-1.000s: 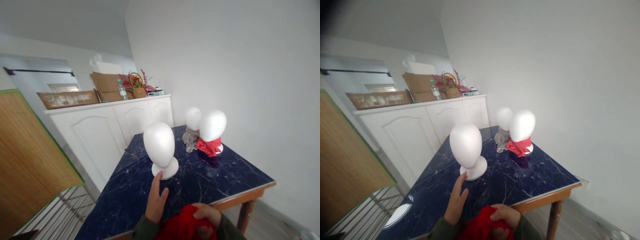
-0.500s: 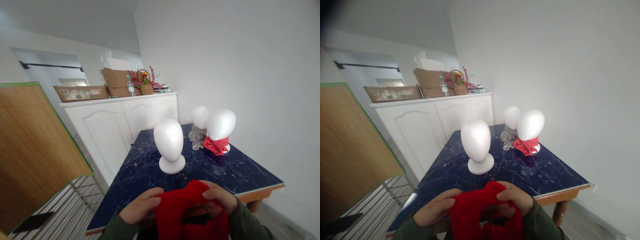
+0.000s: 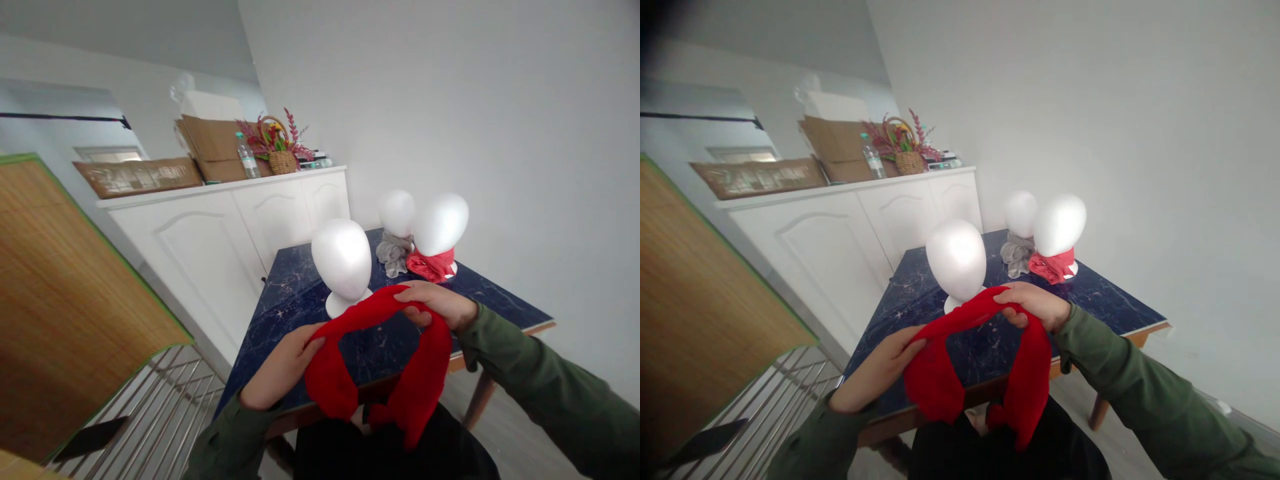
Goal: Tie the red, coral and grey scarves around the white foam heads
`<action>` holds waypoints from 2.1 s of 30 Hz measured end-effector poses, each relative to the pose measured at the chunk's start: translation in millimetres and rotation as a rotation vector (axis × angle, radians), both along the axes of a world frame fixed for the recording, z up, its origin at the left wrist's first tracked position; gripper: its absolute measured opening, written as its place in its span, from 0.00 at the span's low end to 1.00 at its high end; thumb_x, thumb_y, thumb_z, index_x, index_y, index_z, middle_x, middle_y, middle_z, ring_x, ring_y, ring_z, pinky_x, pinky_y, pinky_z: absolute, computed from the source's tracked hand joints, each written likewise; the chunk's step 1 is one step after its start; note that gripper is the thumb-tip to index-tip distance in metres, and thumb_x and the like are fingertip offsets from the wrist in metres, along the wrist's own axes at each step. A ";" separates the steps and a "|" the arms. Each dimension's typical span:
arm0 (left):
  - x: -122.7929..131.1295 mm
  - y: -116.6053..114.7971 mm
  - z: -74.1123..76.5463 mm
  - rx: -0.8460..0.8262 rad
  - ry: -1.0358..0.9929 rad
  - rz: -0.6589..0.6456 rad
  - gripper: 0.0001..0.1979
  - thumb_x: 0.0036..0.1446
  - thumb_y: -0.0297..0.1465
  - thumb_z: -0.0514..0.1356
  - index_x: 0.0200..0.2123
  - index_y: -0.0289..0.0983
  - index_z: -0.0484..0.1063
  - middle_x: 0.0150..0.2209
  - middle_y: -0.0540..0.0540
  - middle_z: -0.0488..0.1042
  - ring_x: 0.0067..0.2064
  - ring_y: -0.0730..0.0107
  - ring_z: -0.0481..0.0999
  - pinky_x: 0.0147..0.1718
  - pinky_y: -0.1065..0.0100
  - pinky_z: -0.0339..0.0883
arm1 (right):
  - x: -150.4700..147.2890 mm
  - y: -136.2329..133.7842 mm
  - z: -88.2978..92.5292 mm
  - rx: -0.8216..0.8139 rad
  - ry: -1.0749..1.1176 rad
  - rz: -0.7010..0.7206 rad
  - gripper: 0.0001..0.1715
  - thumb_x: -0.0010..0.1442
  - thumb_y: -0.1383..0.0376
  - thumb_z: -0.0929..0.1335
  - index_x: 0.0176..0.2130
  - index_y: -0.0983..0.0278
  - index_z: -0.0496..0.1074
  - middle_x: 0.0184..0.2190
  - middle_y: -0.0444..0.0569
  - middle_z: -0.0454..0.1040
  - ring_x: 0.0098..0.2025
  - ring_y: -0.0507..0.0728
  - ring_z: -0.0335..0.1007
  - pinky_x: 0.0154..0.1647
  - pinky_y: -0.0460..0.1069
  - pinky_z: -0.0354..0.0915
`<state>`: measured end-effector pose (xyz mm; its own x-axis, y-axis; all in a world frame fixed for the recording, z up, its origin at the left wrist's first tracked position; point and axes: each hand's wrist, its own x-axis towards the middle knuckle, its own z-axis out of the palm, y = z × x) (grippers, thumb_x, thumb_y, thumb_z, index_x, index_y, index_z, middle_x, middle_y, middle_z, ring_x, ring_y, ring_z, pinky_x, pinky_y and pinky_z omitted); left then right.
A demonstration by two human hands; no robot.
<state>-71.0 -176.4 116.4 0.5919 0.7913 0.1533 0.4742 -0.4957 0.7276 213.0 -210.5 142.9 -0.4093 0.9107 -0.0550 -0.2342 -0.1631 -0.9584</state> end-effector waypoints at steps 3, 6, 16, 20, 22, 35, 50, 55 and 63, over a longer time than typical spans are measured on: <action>-8.6 6.5 0.6 0.176 0.028 0.108 0.17 0.56 0.38 0.45 0.43 0.40 0.68 0.42 0.46 0.71 0.42 0.66 0.69 0.45 0.63 0.60 | -1.1 7.1 6.2 -0.069 0.012 -0.023 0.13 0.50 0.65 0.66 0.21 0.67 0.58 0.14 0.39 0.55 0.11 0.43 0.45 0.09 0.38 0.42; -4.2 3.4 -4.8 0.206 0.027 0.116 0.17 0.53 0.39 0.50 0.44 0.39 0.67 0.41 0.46 0.71 0.40 0.66 0.70 0.40 0.64 0.63 | -5.3 11.1 11.9 -0.144 0.043 0.023 0.13 0.51 0.64 0.65 0.22 0.67 0.58 0.14 0.39 0.54 0.12 0.43 0.43 0.08 0.38 0.41; 69.3 -20.6 -82.4 0.063 -0.092 -0.038 0.14 0.51 0.32 0.53 0.42 0.38 0.67 0.40 0.44 0.71 0.41 0.63 0.69 0.39 0.65 0.60 | -42.9 -1.6 52.1 0.037 0.011 0.169 0.06 0.55 0.66 0.63 0.32 0.67 0.60 0.15 0.38 0.57 0.12 0.43 0.45 0.09 0.36 0.43; 53.4 -6.7 -90.2 0.026 -0.179 0.084 0.14 0.56 0.35 0.46 0.34 0.37 0.69 0.30 0.46 0.71 0.31 0.68 0.68 0.30 0.69 0.57 | -32.8 -10.5 61.3 0.084 -0.006 0.086 0.06 0.55 0.66 0.63 0.33 0.65 0.59 0.16 0.39 0.57 0.12 0.43 0.45 0.09 0.36 0.44; 39.1 0.0 -83.0 -0.008 -0.274 0.131 0.12 0.55 0.36 0.48 0.31 0.37 0.67 0.27 0.48 0.69 0.28 0.71 0.66 0.28 0.71 0.56 | -24.1 -14.2 60.7 0.086 -0.014 0.048 0.06 0.55 0.67 0.64 0.32 0.65 0.59 0.16 0.39 0.57 0.12 0.43 0.45 0.09 0.36 0.44; -9.5 5.6 -39.0 -0.671 -0.722 -0.122 0.15 0.42 0.32 0.62 0.31 0.38 0.58 0.30 0.53 0.68 0.27 0.76 0.67 0.27 0.75 0.60 | -0.7 -16.2 59.1 0.058 -0.071 -0.016 0.03 0.56 0.69 0.62 0.33 0.67 0.62 0.15 0.39 0.57 0.11 0.44 0.46 0.08 0.37 0.44; -86.6 17.0 -9.7 -0.967 -1.042 -0.266 0.14 0.51 0.34 0.53 0.16 0.35 0.62 0.14 0.53 0.65 0.20 0.75 0.68 0.30 0.68 0.67 | -11.2 -25.4 75.3 0.278 -0.455 -0.056 0.16 0.53 0.64 0.66 0.42 0.68 0.64 0.16 0.38 0.58 0.13 0.45 0.48 0.11 0.38 0.44; -133.0 36.4 26.1 -0.971 -1.555 -0.311 0.10 0.55 0.28 0.49 0.22 0.37 0.58 0.11 0.60 0.61 0.09 0.87 0.58 0.12 0.83 0.59 | 6.5 -17.6 67.2 0.186 -0.886 0.238 0.10 0.45 0.66 0.70 0.30 0.69 0.69 0.20 0.41 0.64 0.20 0.47 0.57 0.18 0.40 0.53; -157.5 69.2 80.5 -0.739 -1.570 -0.295 0.07 0.54 0.27 0.48 0.38 0.36 0.56 0.19 0.55 0.64 0.15 0.84 0.62 0.16 0.83 0.61 | 33.3 15.5 48.8 0.354 -1.185 -0.163 0.05 0.48 0.69 0.62 0.26 0.67 0.67 0.20 0.44 0.65 0.22 0.51 0.60 0.21 0.43 0.53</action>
